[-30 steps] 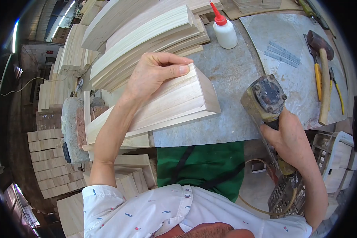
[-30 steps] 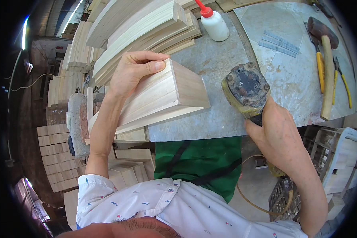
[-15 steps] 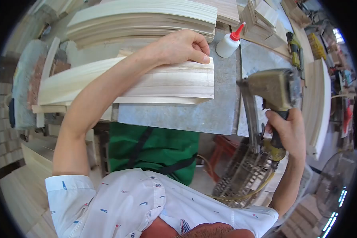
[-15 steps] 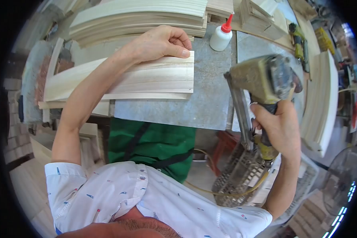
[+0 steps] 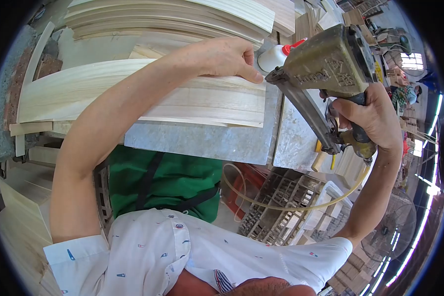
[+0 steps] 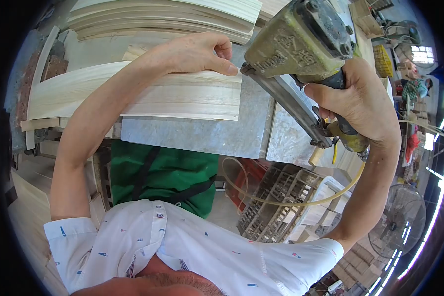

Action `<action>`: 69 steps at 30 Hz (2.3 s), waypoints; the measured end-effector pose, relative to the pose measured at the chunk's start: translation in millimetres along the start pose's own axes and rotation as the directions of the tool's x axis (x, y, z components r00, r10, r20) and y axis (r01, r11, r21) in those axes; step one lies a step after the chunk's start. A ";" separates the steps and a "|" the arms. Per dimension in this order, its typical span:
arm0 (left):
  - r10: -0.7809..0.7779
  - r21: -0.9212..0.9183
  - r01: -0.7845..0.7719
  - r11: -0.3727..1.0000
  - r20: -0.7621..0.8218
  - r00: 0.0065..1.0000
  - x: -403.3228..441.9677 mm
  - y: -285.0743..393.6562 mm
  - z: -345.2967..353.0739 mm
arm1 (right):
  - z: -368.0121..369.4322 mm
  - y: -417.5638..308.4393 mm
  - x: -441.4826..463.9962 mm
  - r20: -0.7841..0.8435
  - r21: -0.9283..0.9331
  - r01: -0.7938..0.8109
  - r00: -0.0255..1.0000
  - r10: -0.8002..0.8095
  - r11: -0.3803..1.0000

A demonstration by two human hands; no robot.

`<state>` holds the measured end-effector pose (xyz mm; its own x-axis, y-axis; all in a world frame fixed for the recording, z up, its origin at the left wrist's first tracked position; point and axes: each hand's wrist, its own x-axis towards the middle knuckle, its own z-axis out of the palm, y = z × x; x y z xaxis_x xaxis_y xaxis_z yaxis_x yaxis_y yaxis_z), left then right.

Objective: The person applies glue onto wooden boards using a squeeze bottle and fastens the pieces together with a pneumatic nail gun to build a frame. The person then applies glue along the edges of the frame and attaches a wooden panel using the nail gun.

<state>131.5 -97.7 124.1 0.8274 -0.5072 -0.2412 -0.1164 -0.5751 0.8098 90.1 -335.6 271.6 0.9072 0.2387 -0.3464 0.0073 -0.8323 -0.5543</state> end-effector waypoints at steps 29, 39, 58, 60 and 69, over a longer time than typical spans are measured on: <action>0.086 0.002 -0.086 0.996 -0.038 0.996 4.2 -7.8 5.2 | 9.6 -11.5 -24.4 0.009 -0.072 -0.054 0.998 0.054 0.996; 0.090 -0.013 -0.091 0.996 -0.043 0.995 6.3 -10.0 6.9 | 11.7 -3.7 -21.7 -0.005 -0.070 -0.029 1.000 0.029 0.997; 0.253 0.128 -0.234 0.964 -0.159 0.954 2.7 -11.0 13.0 | 22.8 67.5 -29.9 -0.205 0.056 -0.140 0.967 0.149 0.989; 0.300 0.236 -0.253 0.938 -0.189 0.935 -4.1 -6.0 13.5 | 41.3 102.7 -18.1 -0.288 -0.016 -0.167 0.945 0.155 0.986; 0.422 0.686 -0.199 0.700 -0.173 0.890 -157.5 -54.1 -24.4 | 123.1 197.4 -4.4 -0.534 -0.468 -0.329 0.845 0.034 0.820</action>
<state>20.9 29.0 131.4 0.7819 -0.5833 0.2199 -0.6231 -0.7417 0.2483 35.7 -439.3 70.5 0.9913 -0.0936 0.0923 -0.0952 -0.9954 0.0136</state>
